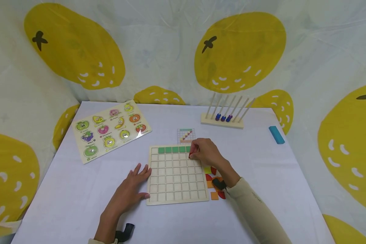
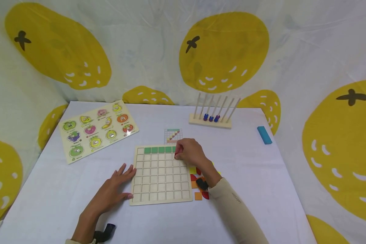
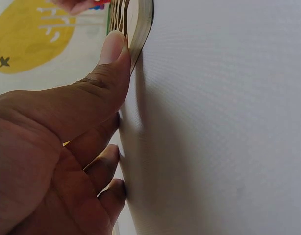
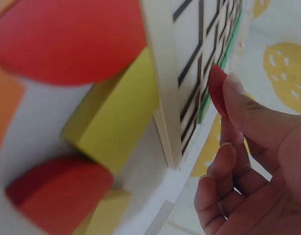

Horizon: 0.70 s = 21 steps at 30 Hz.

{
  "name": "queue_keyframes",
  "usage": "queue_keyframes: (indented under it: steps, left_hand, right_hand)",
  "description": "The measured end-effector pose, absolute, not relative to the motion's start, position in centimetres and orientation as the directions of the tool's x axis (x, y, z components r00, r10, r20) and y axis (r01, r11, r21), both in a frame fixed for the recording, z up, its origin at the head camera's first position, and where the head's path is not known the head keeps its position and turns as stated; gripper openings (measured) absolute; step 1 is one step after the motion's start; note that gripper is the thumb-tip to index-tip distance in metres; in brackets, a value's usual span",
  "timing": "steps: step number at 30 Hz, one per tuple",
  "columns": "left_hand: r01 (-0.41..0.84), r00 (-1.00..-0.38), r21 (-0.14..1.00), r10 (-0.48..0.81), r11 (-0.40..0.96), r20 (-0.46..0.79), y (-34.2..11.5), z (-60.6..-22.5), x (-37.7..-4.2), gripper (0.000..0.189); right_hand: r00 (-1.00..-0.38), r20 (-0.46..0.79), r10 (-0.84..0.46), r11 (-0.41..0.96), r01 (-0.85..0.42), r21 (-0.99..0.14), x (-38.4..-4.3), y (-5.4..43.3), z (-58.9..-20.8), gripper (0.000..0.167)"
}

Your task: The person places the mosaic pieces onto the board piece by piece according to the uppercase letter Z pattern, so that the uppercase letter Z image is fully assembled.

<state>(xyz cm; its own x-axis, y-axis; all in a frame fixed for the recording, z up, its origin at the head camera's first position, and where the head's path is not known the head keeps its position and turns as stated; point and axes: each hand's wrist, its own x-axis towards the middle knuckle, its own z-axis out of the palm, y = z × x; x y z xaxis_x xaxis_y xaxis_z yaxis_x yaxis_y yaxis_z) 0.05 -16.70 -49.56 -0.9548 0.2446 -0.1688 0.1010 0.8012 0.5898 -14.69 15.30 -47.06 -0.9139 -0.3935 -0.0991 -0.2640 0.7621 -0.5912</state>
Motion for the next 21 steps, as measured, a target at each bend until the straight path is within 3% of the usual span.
queue_keyframes:
  steps: [11,21]
  left_hand:
    - [0.111,-0.958,0.593,0.244,0.797,-0.149,-16.8,-49.7,0.3,0.101]
    - [0.122,-0.962,0.596,0.243,0.794,-0.127,-16.8,-49.7,0.3,0.101]
  right_hand:
    - [-0.911,-0.134,-0.389,0.819,-0.276,-0.504,-14.7,13.6,-47.3,0.020]
    - [-0.925,-0.122,-0.359,0.763,-0.216,-0.609,-14.1,16.1,-47.1,0.013]
